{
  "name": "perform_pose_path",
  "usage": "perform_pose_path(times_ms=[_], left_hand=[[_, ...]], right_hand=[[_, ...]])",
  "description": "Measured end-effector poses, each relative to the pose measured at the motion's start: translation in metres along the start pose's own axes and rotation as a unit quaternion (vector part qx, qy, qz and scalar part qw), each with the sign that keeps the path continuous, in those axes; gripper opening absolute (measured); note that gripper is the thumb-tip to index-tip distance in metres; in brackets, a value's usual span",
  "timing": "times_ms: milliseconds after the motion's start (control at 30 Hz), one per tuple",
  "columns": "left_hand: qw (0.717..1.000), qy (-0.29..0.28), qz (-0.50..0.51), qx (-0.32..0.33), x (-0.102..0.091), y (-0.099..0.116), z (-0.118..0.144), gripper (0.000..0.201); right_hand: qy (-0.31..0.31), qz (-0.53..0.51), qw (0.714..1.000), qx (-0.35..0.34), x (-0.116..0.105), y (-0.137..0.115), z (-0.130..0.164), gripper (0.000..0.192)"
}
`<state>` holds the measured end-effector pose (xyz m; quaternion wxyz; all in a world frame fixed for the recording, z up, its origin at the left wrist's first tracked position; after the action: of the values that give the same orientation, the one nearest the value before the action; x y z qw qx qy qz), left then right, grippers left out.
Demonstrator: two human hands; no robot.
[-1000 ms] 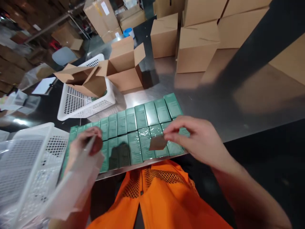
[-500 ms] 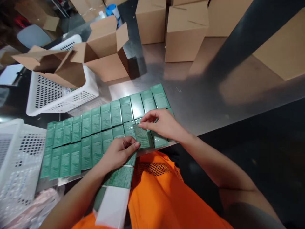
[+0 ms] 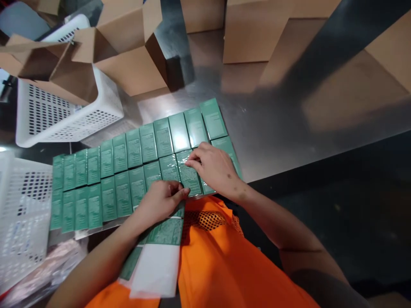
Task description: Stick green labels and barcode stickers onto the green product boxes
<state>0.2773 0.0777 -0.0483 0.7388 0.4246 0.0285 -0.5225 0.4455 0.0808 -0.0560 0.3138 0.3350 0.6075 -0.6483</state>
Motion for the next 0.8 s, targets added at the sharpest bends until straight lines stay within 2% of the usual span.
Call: perform_pose_path(times_ms=[267,433,633,733,800], left_hand=[[1.000,-0.004,-0.021,0.000,0.000,0.003,-0.001,0.032],[1.000,-0.007,-0.026,0.003,-0.002,0.004,-0.004,0.031],[0.998,-0.008,-0.060,0.007,-0.002,0.009,-0.009,0.030],[0.997,-0.005,-0.077,0.024,-0.004,0.011,-0.009,0.029],[0.997,-0.033,-0.057,0.040,-0.007,0.009,-0.005,0.026]], right_hand=[[0.022,0.021,0.999,-0.017,0.004,0.000,0.002,0.010],[0.014,0.037,0.999,-0.024,0.005,-0.001,0.002,0.012],[0.039,0.058,0.997,-0.033,0.007,-0.001,0.006,0.011],[0.063,0.059,0.996,-0.006,0.005,0.001,0.007,0.033],[0.071,0.077,0.994,0.004,0.005,-0.001,0.007,0.043]])
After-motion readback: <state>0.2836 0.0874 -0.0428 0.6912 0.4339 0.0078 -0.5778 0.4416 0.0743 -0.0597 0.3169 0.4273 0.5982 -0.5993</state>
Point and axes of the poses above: each hand's wrist, its own z-axis away from the middle knuckle, its own x-axis out of the palm, y = z × x, the point moved 4 cm from there along -z, towards the middle knuckle, and after that the axes turned 12 degrees about z, right-handed, at the moved point
